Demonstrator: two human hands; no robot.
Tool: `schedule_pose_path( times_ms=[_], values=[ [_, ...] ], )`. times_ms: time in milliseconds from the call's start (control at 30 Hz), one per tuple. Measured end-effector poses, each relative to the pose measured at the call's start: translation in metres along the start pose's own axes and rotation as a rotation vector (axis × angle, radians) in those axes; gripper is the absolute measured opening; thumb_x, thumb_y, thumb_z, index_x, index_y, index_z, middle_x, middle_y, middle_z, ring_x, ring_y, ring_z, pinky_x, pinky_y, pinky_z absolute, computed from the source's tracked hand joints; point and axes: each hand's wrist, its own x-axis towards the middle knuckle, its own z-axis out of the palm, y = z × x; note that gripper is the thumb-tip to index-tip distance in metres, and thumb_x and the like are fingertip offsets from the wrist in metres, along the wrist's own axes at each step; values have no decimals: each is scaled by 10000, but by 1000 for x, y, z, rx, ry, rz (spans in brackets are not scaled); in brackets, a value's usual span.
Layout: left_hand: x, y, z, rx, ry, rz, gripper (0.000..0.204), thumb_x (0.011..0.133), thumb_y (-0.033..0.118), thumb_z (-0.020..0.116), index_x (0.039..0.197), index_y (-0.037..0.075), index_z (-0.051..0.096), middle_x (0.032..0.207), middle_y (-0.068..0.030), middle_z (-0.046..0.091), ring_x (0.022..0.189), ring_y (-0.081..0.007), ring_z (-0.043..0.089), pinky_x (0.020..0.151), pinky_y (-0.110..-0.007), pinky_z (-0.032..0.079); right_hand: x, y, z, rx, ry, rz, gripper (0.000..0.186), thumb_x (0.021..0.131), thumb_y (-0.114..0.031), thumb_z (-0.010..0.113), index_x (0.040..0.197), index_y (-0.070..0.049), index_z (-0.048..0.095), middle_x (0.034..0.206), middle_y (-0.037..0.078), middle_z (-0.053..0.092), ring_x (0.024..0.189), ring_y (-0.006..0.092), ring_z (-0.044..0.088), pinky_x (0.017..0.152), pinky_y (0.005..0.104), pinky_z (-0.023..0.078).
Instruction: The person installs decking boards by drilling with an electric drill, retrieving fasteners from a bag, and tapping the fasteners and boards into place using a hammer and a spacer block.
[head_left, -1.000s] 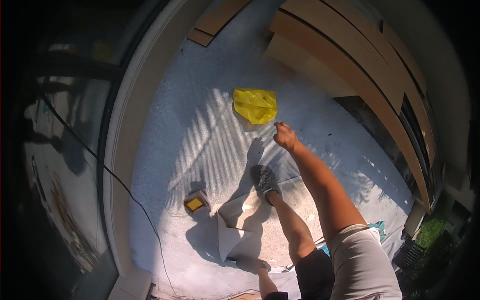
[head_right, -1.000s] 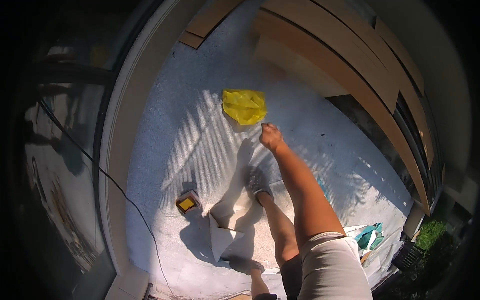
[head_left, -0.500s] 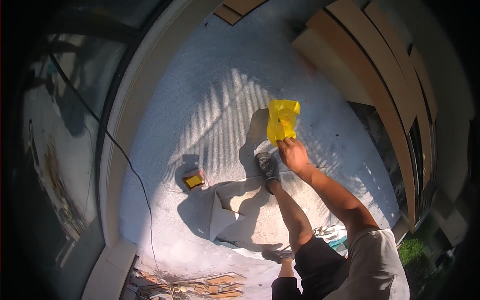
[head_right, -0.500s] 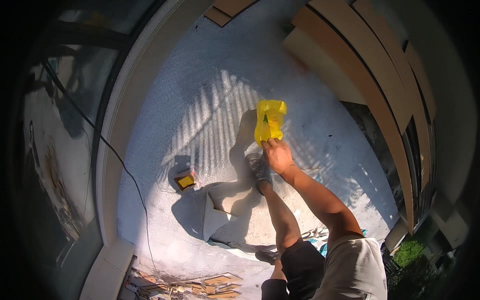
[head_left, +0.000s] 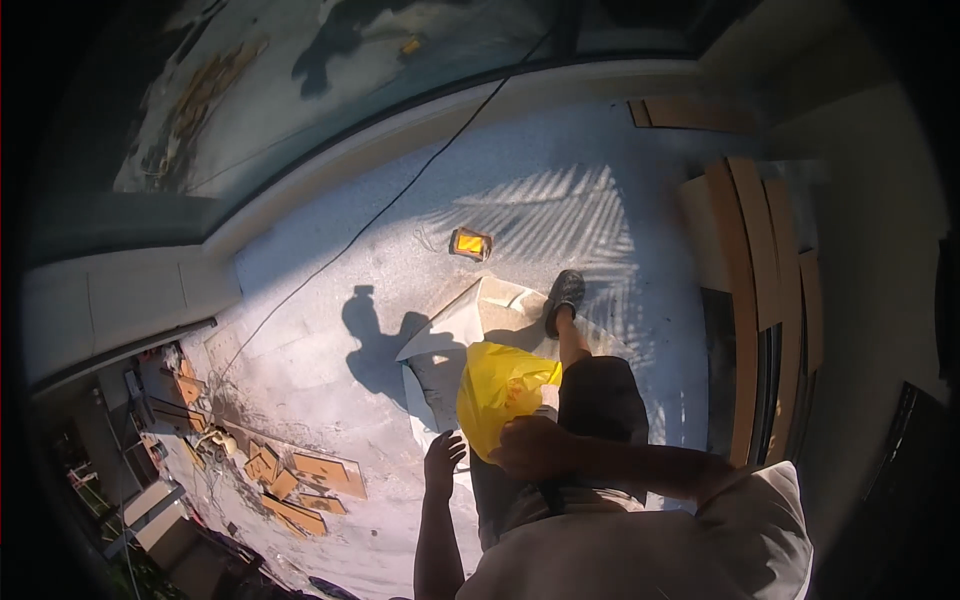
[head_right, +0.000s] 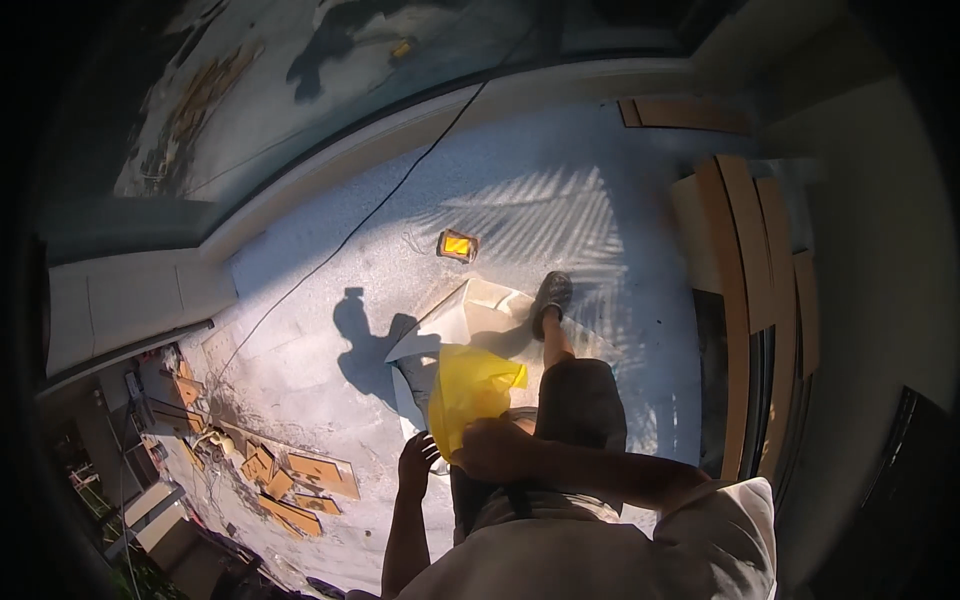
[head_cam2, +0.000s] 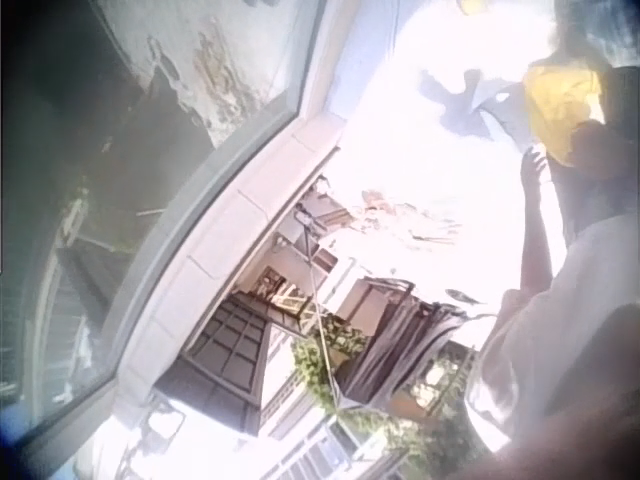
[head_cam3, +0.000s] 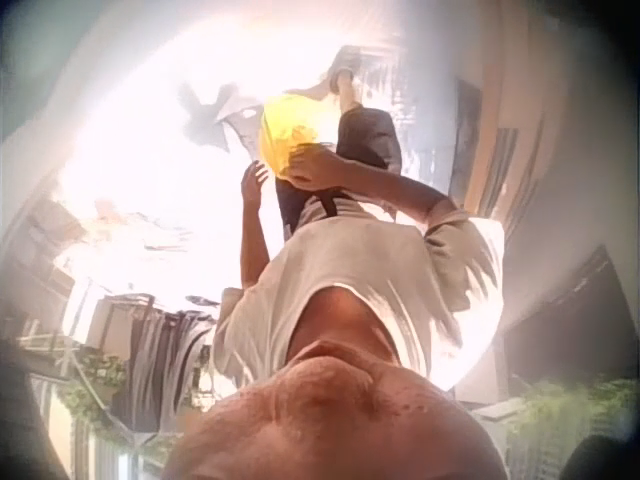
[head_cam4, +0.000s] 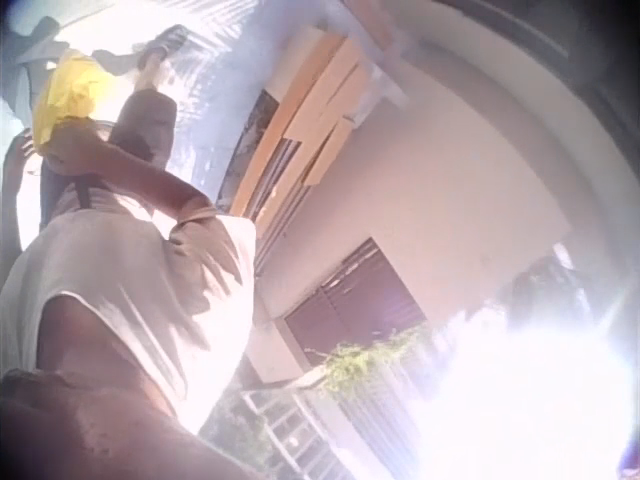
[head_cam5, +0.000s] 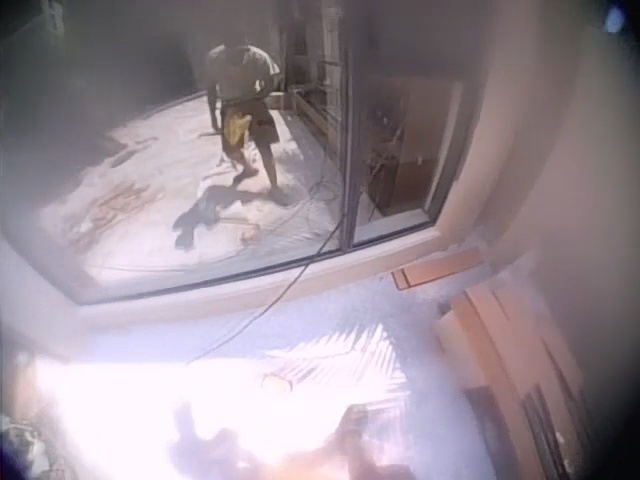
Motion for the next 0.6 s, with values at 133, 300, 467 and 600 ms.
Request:
schedule_pose_path(
  times_ms=[133, 300, 467, 600],
  values=[
    [-57, 75, 47, 409, -174, 704, 424, 1015, 190, 579, 1389, 4, 501, 1209, -157, 671, 1114, -255, 681, 935, -347, 560, 34, -132, 35, 136, 36, -460, 230, 893, -50, 686, 1118, -65, 734, 850, 79, 679, 794, 241, 708, 689, 352, 590],
    [-137, 79, -19, 68, -171, 851, 415, 1008, 214, 588, 1361, 5, 525, 1206, -151, 678, 1104, -252, 684, 937, -356, 561, 63, -269, 73, 167, -312, -327, 334, 843, -71, 754, 1175, -69, 721, 908, 113, 706, 863, 257, 721, 740, 349, 587],
    [-182, 63, -119, -38, 11, 1021, 409, 1000, 239, 596, 1333, 6, 548, 1204, -144, 686, 1094, -249, 688, 939, -364, 561, 92, -336, 139, 902, -567, 413, 325, 1046, -201, 592, 1253, 39, 663, 1078, 106, 737, 1038, 204, 693, 936, 330, 513],
    [-192, 37, -201, 65, 326, 1149, 406, 994, 258, 603, 1310, 6, 568, 1202, -139, 692, 1086, -247, 691, 940, -371, 562, 153, -340, 212, 536, -607, 687, 276, 1057, -196, 537, 1169, 35, 640, 1076, 122, 710, 1015, 183, 659, 894, 316, 500]
  ],
)
